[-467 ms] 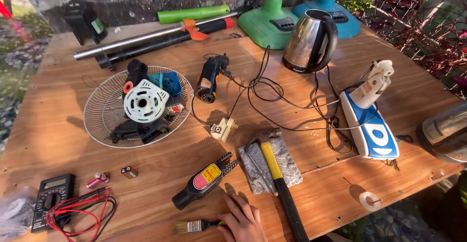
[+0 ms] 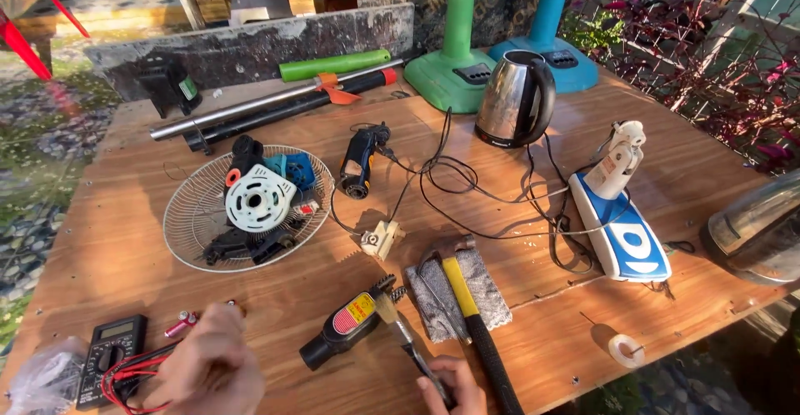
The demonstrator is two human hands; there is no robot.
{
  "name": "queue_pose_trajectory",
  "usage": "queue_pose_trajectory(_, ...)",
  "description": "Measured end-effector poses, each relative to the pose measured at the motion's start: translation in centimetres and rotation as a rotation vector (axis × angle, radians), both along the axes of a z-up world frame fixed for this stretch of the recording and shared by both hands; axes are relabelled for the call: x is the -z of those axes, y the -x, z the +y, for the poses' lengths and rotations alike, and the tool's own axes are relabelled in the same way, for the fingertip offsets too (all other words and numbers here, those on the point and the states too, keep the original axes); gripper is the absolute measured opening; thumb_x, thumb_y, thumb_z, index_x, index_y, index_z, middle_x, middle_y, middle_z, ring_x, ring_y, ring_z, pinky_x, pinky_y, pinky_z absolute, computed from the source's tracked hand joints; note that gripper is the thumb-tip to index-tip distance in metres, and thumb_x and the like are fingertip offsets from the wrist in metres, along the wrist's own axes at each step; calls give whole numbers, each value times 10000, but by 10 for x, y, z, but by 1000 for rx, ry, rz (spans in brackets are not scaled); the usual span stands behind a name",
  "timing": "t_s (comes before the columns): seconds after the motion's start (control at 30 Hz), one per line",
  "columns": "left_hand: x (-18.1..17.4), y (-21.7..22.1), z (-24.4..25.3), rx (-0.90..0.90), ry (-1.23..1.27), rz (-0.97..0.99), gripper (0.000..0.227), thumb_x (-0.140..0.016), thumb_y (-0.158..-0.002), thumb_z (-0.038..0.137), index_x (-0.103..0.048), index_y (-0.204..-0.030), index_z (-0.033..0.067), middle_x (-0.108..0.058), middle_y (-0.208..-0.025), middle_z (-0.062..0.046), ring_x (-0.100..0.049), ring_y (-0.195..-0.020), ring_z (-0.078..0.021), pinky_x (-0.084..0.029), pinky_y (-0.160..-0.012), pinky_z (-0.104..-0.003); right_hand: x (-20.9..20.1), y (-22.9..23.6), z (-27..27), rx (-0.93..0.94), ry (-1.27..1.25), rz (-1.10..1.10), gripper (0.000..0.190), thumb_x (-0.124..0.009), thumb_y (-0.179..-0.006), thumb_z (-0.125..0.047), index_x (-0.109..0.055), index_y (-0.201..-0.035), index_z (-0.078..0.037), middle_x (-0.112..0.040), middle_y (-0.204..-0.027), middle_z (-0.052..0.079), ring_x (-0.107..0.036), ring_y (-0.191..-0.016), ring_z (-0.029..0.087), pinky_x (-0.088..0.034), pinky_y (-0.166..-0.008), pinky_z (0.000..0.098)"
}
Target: Cleaning a black plastic casing with a brush and tapping it with a hammer on a wooden workbench.
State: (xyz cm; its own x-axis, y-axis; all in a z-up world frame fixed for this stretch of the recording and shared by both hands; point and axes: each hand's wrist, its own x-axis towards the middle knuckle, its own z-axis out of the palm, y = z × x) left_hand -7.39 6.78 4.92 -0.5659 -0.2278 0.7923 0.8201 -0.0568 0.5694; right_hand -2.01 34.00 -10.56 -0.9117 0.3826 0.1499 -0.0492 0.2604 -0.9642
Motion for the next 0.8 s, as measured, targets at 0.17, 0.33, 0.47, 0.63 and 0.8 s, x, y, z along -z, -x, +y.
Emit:
queue_pose_trajectory(0.17,66,47,-14,-432,241,-38,653,-269,-1074,517,-453,-600,107,-355,-558,-2,-307,-502,-105,-193,-531,-275,-34,-13,-3,6,320,70,143,-724,-847,-83,-699,-968,-12,-793,-652,140,-524,-332,144,-395,-361,252)
queue_pose_trajectory(0.33,73,50,-27,-124,800,-430,652,-462,-932,670,-602,-1245,116,-617,-979,-12,-542,-763,-169,-469,-716,-345,-47,6,1,-14,326,167,263,-582,-983,-82,-717,-1103,110,-654,-522,222,-716,-552,264,-500,-459,310)
queue_pose_trajectory(0.47,66,46,-17,-48,917,-418,930,-680,-766,731,-496,-1411,87,-639,-1162,-105,-602,-1079,-265,-504,-916,-437,-90,32,-6,23,301,193,279,-522,-1043,-149,-694,-1109,61,-675,-652,216,-621,-486,248,-531,-539,350)
queue_pose_trajectory(0.63,68,42,0,-84,1046,-405,825,-826,-749,633,-578,-1334,107,-629,-1252,-46,-562,-1056,-252,-438,-953,-418,-113,52,-13,-198,120,288,196,-647,-951,-184,-620,-1060,-22,-749,-874,152,-778,-640,199,-636,-601,264)
queue_pose_trajectory(0.8,69,43,7,-91,1019,-450,696,-827,-820,501,-572,-1336,110,-657,-1153,-50,-618,-1058,-233,-447,-919,-396,-77,41,-3,-106,-374,419,147,-676,-924,-224,-712,-1003,-105,-767,-867,4,-736,-754,105,-568,-736,229)
